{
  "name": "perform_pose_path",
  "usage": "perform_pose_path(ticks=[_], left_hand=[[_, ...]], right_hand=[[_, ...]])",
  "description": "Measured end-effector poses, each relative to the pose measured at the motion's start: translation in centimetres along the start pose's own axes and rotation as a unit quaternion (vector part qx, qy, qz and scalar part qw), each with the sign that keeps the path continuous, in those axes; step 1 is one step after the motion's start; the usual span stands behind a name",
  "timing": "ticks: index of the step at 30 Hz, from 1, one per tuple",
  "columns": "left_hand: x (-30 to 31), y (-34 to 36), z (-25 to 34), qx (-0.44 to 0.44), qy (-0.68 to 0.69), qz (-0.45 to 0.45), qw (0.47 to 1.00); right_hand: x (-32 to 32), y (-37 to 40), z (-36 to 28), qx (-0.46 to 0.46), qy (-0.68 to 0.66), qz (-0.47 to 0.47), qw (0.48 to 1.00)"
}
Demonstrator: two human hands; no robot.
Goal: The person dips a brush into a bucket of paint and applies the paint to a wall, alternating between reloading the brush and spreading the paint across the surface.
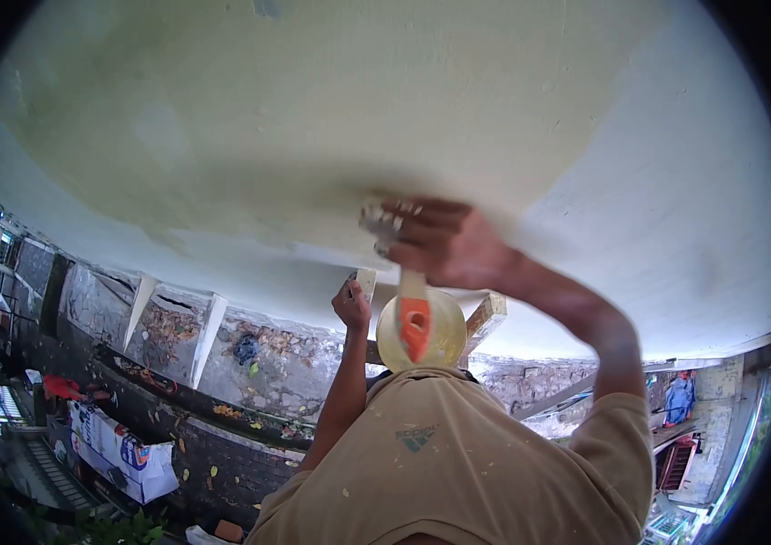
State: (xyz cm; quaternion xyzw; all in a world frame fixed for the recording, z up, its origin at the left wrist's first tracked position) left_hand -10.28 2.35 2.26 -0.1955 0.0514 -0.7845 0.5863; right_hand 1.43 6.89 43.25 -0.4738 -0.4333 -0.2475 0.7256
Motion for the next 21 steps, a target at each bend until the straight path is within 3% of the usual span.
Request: perform_pose_path(ticks=[3, 4, 7, 10, 12, 16, 19, 21], left_hand=[[1.5, -0.6, 4.6, -0.034, -0.038, 0.043, 0.998], [1.3, 0.1, 3.5, 0.052, -0.028, 0.067, 0.996], [1.4, -0.6, 4.7, -0.049, -0.089, 0.030, 0.994], [1.8, -0.6, 5.3, -0.032, -0.045, 0.046, 0.997], [1.9, -0.6, 5.2, -0.016, -0.037, 0.028, 0.999], [1.9, -0.5, 5.4, 0.000, -0.031, 0.006, 0.999], [2.0, -0.7, 5.8, -0.017, -0.048, 0.015, 0.999], [2.1, -0.9, 6.1, -0.030, -0.051, 0.031, 0.998]], right_hand=[[6.5, -2.2, -0.7, 0.052, 0.075, 0.068, 0.994], [7.7, -2.5, -1.3, 0.074, 0.098, 0.096, 0.988], [6.0, -0.2, -2.1, 0.118, 0.178, 0.150, 0.965], [-0.7, 3.6, -2.9, 0.019, 0.110, 0.030, 0.993], [-7.2, 7.1, -3.8, 0.009, 0.123, -0.003, 0.992], [-13.4, 10.0, -6.5, -0.050, -0.012, -0.063, 0.997], [-14.6, 10.7, -5.9, -0.111, -0.092, -0.090, 0.985], [-12.2, 10.0, -3.6, -0.146, -0.133, -0.090, 0.976]])
Point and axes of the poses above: each hand's wrist, its own y-axis away from the middle knuckle, its own x-axis out of the back of the hand, z = x × y, the point moved 6 cm from there along -y, towards the middle knuckle, and after that the axes turned 10 degrees about -y, right-handed, at the moved point
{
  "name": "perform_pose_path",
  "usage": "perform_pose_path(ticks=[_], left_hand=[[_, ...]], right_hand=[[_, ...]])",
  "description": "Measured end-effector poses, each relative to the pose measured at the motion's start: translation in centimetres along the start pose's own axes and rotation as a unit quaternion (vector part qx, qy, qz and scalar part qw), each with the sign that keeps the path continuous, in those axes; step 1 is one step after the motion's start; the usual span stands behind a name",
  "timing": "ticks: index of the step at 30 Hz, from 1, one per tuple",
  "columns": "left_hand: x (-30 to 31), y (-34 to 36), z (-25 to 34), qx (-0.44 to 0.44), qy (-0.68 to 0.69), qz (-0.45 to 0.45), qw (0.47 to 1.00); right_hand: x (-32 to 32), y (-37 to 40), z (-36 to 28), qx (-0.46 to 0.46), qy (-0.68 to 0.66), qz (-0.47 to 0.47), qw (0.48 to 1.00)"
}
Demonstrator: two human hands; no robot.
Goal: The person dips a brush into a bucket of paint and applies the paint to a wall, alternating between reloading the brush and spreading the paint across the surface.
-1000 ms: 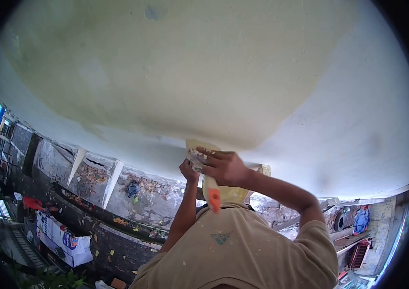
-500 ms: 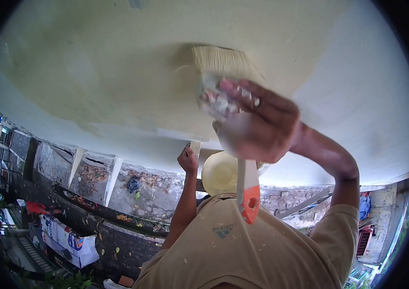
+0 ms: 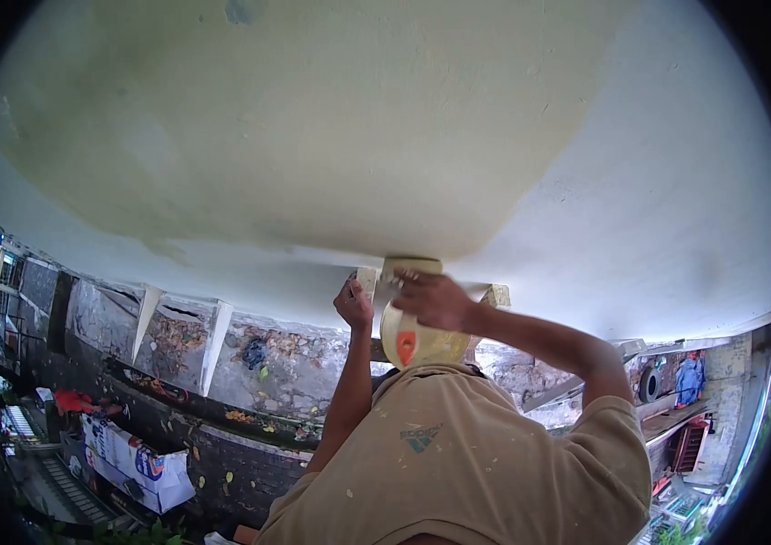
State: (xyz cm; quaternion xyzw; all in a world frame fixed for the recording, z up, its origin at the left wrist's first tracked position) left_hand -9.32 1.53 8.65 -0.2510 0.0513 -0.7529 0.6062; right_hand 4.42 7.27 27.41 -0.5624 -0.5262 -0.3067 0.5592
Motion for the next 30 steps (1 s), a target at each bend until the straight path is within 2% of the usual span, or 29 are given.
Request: perform_pose_path(ticks=[2, 4, 5, 8, 11, 12, 14, 18, 21, 22, 25, 26, 28, 30], left_hand=[[0.0, 0.1, 0.1, -0.001, 0.017, 0.024, 1.000], [-0.2, 0.4, -0.5, 0.018, 0.004, 0.005, 1.000], [-0.3, 0.3, -0.8, 0.024, -0.004, -0.005, 1.000], [-0.2, 0.2, -0.5, 0.012, 0.003, 0.003, 1.000], [-0.3, 0.3, -0.4, 0.015, 0.011, 0.026, 0.999], [-0.1, 0.7, -0.5, 0.019, 0.009, 0.015, 1.000], [-0.1, 0.3, -0.4, 0.019, 0.008, 0.000, 1.000], [0.1, 0.2, 0.1, -0.009, 0.007, 0.018, 1.000], [0.0, 0.1, 0.2, -0.014, 0.011, 0.017, 1.000], [0.0, 0.2, 0.0, -0.004, 0.006, 0.004, 1.000], [0.0, 0.4, -0.4, -0.002, 0.009, 0.007, 1.000], [-0.1, 0.3, -0.4, -0.006, 0.013, 0.017, 1.000], [-0.2, 0.3, -0.2, -0.006, 0.014, 0.014, 1.000], [-0.1, -0.1, 0.2, -0.010, 0.012, 0.015, 1.000]], right_hand=[[6.2, -1.5, 0.7, -0.024, -0.026, 0.034, 0.999], [13.6, -3.2, -1.4, 0.037, 0.064, 0.060, 0.995], [16.2, -3.3, -2.0, 0.037, 0.083, 0.079, 0.993], [22.0, -3.5, -4.8, 0.129, 0.204, 0.158, 0.958], [20.5, -1.4, -5.5, 0.173, 0.263, 0.185, 0.931], [18.5, -0.4, -5.3, 0.161, 0.250, 0.196, 0.934], [12.9, 1.7, -3.3, 0.122, 0.228, 0.155, 0.954], [3.2, 5.1, -1.5, 0.095, 0.160, 0.102, 0.977], [0.6, 5.7, -2.2, 0.062, 0.031, 0.056, 0.996], [0.0, 6.0, -1.8, 0.050, 0.027, 0.045, 0.997], [0.4, 6.1, 0.3, 0.014, 0.032, 0.020, 0.999], [1.6, 6.1, 1.7, -0.052, -0.019, 0.022, 0.998], [4.5, 5.4, 3.4, -0.058, -0.052, 0.042, 0.996], [9.2, 3.7, 0.8, 0.007, 0.076, 0.008, 0.997]])
Point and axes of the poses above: each hand's wrist, its own y-axis away from the middle knuckle, its own x-axis out of the back of the hand, z = x × y, the point moved 6 cm from there along -y, towards the middle knuckle, and after that the axes turned 10 degrees about -y, right-handed, at the moved point
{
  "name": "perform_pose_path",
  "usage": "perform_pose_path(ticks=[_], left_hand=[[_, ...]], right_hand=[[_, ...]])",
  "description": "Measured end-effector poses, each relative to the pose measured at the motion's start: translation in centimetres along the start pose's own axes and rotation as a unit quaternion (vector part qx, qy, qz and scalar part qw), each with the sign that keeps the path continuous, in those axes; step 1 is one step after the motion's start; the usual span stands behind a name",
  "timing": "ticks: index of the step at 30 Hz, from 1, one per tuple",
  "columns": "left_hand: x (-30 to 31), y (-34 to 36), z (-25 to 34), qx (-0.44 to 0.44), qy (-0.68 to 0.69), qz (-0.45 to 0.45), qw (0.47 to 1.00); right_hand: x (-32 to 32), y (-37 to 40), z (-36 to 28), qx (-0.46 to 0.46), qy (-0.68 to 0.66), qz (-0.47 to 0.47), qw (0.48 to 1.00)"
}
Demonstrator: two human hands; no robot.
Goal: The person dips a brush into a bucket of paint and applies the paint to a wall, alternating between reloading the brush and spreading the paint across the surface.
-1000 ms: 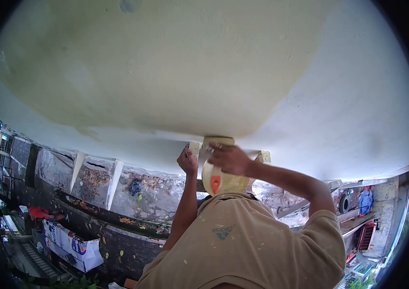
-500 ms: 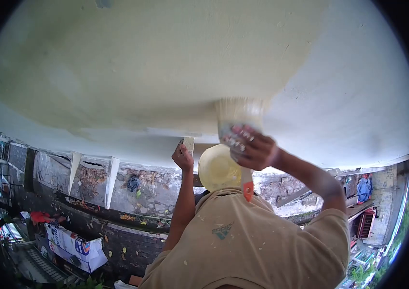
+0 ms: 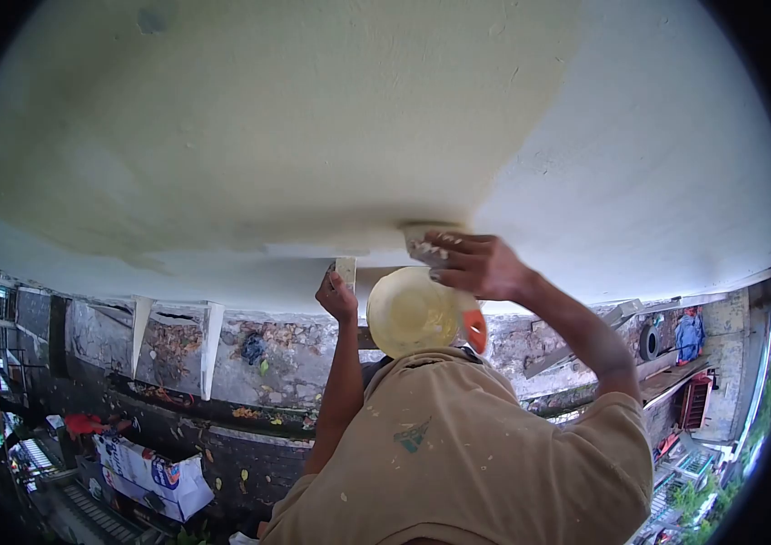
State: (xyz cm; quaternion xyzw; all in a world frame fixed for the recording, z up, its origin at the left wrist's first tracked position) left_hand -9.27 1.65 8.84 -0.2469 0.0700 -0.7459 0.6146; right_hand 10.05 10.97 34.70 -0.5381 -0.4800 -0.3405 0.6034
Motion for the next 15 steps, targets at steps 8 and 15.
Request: perform_pose_path(ticks=[8, 15], left_hand=[[-0.1, 0.5, -0.8, 0.047, -0.028, -0.038, 0.998], [-0.1, 0.3, -0.5, 0.004, -0.021, -0.010, 1.000]], right_hand=[[13.5, -0.8, -5.7, 0.036, 0.137, 0.195, 0.971], [-5.2, 3.2, -2.1, -0.038, -0.067, 0.044, 0.996]])
Point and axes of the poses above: each hand's wrist, its own y-axis away from the middle knuckle, its own x-axis out of the back of the hand, z = x × y, the point moved 6 cm from there along -y, towards the middle knuckle, and after that the axes turned 10 degrees about -y, right-handed, at the moved point
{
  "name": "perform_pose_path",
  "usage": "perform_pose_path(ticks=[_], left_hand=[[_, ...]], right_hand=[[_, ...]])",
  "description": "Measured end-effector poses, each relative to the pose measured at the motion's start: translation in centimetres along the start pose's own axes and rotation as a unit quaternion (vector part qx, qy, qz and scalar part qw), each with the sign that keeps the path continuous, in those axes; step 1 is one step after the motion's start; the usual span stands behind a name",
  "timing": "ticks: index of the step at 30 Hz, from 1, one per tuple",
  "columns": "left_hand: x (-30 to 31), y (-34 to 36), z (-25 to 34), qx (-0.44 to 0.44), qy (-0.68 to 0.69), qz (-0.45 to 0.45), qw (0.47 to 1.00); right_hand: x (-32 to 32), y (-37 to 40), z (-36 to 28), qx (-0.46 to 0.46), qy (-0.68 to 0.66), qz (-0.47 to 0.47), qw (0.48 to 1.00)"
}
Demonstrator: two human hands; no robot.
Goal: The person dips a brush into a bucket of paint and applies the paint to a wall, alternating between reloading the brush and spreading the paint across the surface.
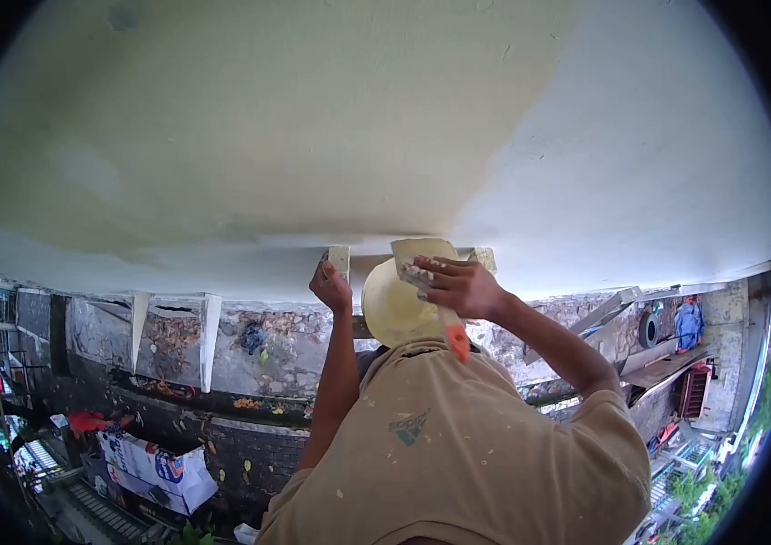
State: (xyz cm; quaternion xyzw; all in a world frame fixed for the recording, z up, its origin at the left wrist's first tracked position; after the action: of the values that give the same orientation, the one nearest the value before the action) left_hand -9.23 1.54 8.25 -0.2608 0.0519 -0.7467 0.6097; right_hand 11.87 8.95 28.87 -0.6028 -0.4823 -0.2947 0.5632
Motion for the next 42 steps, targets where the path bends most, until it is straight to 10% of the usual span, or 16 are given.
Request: perform_pose_path(ticks=[7, 13, 20, 23, 24, 27, 30, 34, 37, 39, 42], left_hand=[[0.2, -0.1, 0.3, 0.015, -0.012, -0.002, 1.000], [0.1, 0.0, 0.1, 0.012, 0.005, -0.007, 1.000], [0.0, 0.2, -0.4, 0.016, -0.014, -0.021, 1.000], [-0.1, -0.1, 0.2, 0.016, 0.015, -0.006, 1.000], [0.2, 0.0, 0.4, 0.018, 0.026, 0.001, 1.000], [0.0, 0.0, 0.1, -0.004, 0.024, 0.009, 1.000], [-0.2, 0.3, -0.6, 0.045, 0.028, -0.018, 0.998], [-0.3, 0.5, -1.6, 0.105, 0.011, -0.042, 0.993], [-0.5, 0.4, -1.2, 0.090, 0.035, -0.024, 0.995], [-0.4, 0.5, -1.4, 0.072, 0.026, -0.024, 0.997], [-0.3, 0.4, -1.2, 0.064, 0.030, -0.031, 0.997]], right_hand=[[4.0, -2.0, 1.8, 0.035, 0.086, -0.056, 0.994], [18.4, -5.7, -4.8, 0.074, 0.216, 0.129, 0.965], [12.6, -1.8, -4.7, 0.113, 0.151, 0.258, 0.947], [6.8, -0.5, -2.1, -0.233, -0.037, 0.160, 0.959], [3.2, 2.8, 0.1, -0.314, -0.221, 0.356, 0.852], [-3.4, 9.6, 1.5, -0.566, -0.520, 0.516, 0.377], [-6.0, 13.5, 1.9, -0.554, -0.552, 0.565, 0.264], [-3.4, 14.4, 2.8, -0.575, -0.294, 0.428, 0.632], [2.9, 10.4, 1.8, -0.562, 0.111, 0.109, 0.812], [3.3, 13.4, 3.2, -0.584, 0.080, 0.212, 0.780], [3.7, 15.9, 3.4, -0.641, -0.381, 0.384, 0.544]])
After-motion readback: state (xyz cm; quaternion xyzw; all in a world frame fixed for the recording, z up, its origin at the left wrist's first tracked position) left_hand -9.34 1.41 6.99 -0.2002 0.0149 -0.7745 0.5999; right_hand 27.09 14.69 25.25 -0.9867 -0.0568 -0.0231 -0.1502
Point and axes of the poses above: each hand's wrist, its own y-axis away from the middle knuckle, its own x-axis out of the back of the hand, z = x × y, the point moved 6 cm from there along -y, towards the middle knuckle, and after that the axes turned 10 degrees about -y, right-handed, at the moved point
